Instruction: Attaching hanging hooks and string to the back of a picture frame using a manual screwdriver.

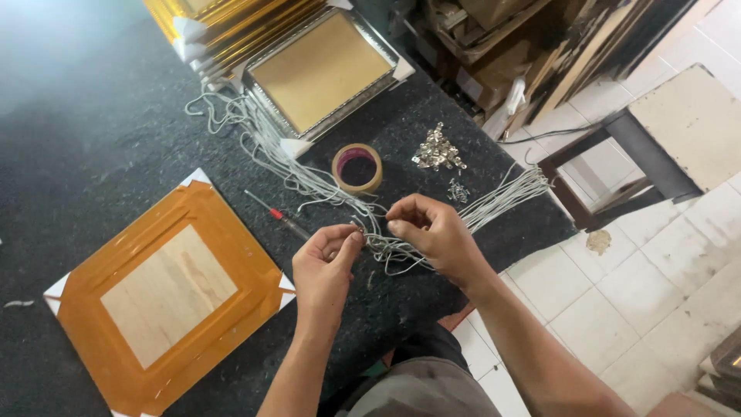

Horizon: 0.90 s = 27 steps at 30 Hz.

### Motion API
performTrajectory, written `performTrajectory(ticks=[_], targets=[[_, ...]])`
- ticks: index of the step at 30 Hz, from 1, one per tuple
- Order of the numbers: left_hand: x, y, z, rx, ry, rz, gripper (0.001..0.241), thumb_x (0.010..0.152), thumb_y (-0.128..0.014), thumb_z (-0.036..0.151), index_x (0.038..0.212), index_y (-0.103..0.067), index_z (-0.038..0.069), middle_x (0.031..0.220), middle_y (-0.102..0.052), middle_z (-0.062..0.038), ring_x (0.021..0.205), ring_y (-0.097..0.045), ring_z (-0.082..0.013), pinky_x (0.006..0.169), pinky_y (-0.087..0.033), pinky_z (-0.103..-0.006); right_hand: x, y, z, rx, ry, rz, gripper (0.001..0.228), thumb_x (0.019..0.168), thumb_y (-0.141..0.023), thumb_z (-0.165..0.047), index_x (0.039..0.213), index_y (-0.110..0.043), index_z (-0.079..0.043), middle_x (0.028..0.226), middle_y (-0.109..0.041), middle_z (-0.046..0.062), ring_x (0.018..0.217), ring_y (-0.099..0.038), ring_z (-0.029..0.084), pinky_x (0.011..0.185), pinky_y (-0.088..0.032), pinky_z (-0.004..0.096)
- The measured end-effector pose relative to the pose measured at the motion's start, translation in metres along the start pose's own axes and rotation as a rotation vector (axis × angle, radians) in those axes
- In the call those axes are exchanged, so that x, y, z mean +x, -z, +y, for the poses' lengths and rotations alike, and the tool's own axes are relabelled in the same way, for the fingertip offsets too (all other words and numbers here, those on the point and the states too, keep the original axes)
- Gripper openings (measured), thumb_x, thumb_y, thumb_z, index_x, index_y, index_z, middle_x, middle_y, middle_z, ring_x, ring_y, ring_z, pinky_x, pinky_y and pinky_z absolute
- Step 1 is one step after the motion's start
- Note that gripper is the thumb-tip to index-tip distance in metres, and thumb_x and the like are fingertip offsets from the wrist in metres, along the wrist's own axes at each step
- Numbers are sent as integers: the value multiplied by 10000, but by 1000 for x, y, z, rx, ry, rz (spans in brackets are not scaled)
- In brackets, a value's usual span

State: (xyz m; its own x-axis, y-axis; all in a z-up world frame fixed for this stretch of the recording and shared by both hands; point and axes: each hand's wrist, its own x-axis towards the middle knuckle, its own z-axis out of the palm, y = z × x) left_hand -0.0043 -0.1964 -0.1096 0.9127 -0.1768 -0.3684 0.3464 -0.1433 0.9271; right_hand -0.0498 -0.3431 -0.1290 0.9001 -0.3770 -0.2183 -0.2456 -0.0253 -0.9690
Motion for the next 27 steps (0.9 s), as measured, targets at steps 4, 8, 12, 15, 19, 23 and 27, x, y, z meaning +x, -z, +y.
performTrajectory(ticks=[4,8,12,15,19,23,27], targets=[[-9,27,0,-50,-17,65,154,748,-665,123,889,-673,60,717,-694,-64,560,-571,-68,400,-409,-152,-10,-40,-20,49,-6,-78,171,711,-656,-116,868,-668,-51,696,-648,79,668,-557,124,611,-450,247],[-22,58,7,-57,-127,133,157,727,-681,150,864,-686,75,675,-690,-44,576,-559,-41,472,-436,-162,-22,-75,-35,43,26,-157,189,723,-621,-115,893,-662,-42,707,-643,82,661,-539,128,615,-451,265],[-36,90,13,-89,-179,202,139,721,-672,147,850,-689,98,662,-686,-35,569,-569,-35,493,-452,-176,-32,-105,-47,-38,97,-212,235,698,-613,-122,923,-651,-68,701,-647,67,629,-529,103,591,-429,232],[-49,109,15,-140,-193,237,147,716,-681,142,852,-692,86,672,-690,-67,579,-623,-82,501,-471,-193,-45,-126,-59,-43,155,-206,229,715,-602,-118,934,-651,-70,721,-652,59,653,-541,82,603,-428,208],[-63,138,21,-177,-169,258,145,718,-662,131,855,-695,92,701,-693,-56,616,-606,-47,562,-476,-182,-60,-153,-70,-22,209,-216,225,721,-571,-72,930,-648,-41,722,-637,87,682,-557,125,632,-454,245],[-66,162,22,-231,-158,283,140,704,-681,154,834,-696,104,702,-691,-38,605,-605,-39,568,-489,-178,-70,-172,-80,-35,290,-221,169,758,-618,-82,922,-649,-55,724,-626,72,670,-530,104,632,-458,232],[-65,180,16,-287,-169,310,151,708,-681,159,846,-694,102,694,-684,-48,603,-605,-51,572,-492,-191,-77,-189,-87,-72,324,-245,151,760,-644,-107,898,-652,-45,771,-622,92,665,-540,139,595,-450,243]])
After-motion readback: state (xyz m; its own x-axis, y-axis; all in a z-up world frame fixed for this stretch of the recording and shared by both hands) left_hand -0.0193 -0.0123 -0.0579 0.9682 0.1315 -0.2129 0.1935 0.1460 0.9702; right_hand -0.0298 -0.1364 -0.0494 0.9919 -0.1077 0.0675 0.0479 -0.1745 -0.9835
